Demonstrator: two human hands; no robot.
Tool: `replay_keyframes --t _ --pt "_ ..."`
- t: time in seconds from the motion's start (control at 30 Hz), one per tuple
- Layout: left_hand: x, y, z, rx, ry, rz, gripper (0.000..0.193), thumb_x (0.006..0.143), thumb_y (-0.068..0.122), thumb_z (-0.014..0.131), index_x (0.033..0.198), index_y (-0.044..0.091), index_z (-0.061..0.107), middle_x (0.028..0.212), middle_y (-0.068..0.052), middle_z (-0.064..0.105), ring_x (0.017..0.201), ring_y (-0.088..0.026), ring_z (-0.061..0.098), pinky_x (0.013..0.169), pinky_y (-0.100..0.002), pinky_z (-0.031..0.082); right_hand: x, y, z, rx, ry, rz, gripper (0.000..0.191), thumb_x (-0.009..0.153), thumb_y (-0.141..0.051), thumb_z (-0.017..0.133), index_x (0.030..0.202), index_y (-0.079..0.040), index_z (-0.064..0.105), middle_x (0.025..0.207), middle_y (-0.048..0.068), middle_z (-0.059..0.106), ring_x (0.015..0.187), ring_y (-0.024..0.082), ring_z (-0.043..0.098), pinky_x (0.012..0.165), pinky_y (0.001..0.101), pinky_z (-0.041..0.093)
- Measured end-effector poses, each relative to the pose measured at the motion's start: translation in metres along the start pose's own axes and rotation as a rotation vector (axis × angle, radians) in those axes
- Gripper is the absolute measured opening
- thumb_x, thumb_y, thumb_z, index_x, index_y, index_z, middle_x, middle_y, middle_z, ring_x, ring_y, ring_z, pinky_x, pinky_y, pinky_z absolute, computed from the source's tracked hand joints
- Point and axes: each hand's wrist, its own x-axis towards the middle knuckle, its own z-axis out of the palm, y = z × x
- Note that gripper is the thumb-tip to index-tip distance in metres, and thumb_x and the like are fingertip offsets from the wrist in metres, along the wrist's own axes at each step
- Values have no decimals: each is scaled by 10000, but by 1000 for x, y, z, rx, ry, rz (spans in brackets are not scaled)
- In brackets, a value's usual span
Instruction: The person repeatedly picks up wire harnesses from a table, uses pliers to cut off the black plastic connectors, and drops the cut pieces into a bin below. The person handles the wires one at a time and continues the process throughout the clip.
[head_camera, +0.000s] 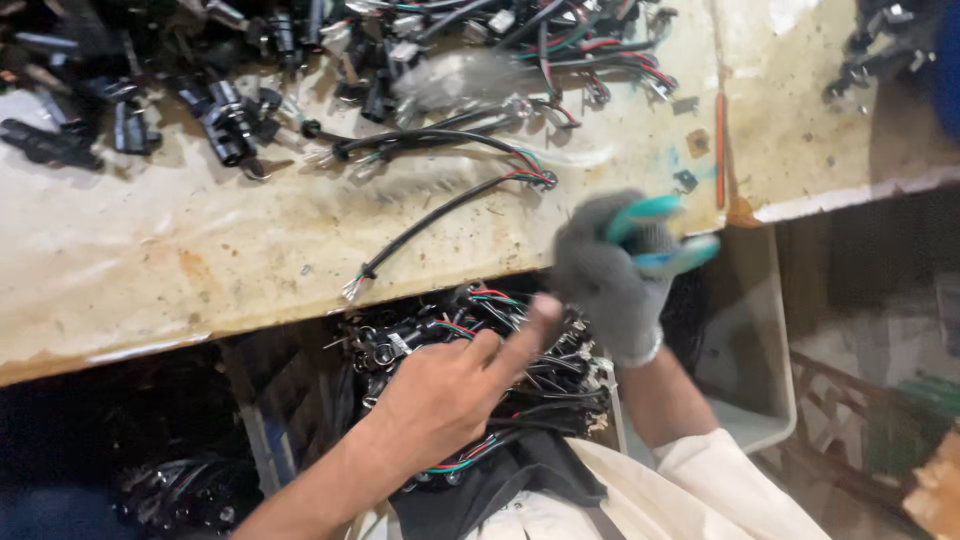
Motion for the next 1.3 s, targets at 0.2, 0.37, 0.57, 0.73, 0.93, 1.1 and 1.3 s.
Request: replay_keyframes --t 0.2,0.37,0.57,0.73,0.93,1.1,1.3 --pt "-32 -20 -35 -127 -47 0 367 901 399 766 1144 149 649 809 -64 655 749 -293 666 629 -430 511 54 -1 -9 -1423 -229 -615 307 848 -78 799 1109 -38 643 954 156 644 798 357 657 668 427 516" --pt "-39 -63 -60 191 577 -403 325 886 291 725 1161 135 651 899 -142 712 784 -341 684 657 -438 540 7 34 -14 -1286 -136 -484 256 869 -103 800 1072 -74 646 986 123 644 817 329 683 701 417 538" --pt "4 -193 -74 516 676 -774 491 1052 329 713 1388 10 552 1181 -202 652 909 -347 694 658 -425 559 9 46 -11 -1486 -140 -532 341 744 -82 776 1068 -104 674 949 125 640 799 347 671 650 458 525" --pt "-21 -205 -62 421 687 -813 566 835 208 798 1317 -25 615 1152 -254 634 1000 -411 640 803 -503 530 19 31 -6 -1592 -222 -394 418 660 -94 766 1052 -106 619 887 130 616 775 366 659 611 486 528" --pt "-47 -183 -59 178 1142 -450 397 934 187 889 1225 59 652 1179 -141 674 1107 -308 641 935 -397 556 28 43 -18 -1500 -358 -403 500 737 -63 749 1216 -39 607 859 148 637 775 362 662 624 480 527" --pt "-13 -145 -20 -827 940 -447 447 778 141 878 1126 39 616 935 -17 618 808 -133 599 720 -314 534 29 41 -33 -732 -135 -139 405 874 -37 695 1276 -41 646 967 103 687 835 216 696 693 327 582" --pt "-1 -64 0 -1075 329 -329 317 990 226 638 1241 39 692 949 -11 708 845 -112 639 805 -275 538 -16 26 -6 -539 -90 -165 267 874 -59 730 1138 -47 690 886 68 707 699 158 642 604 299 513"
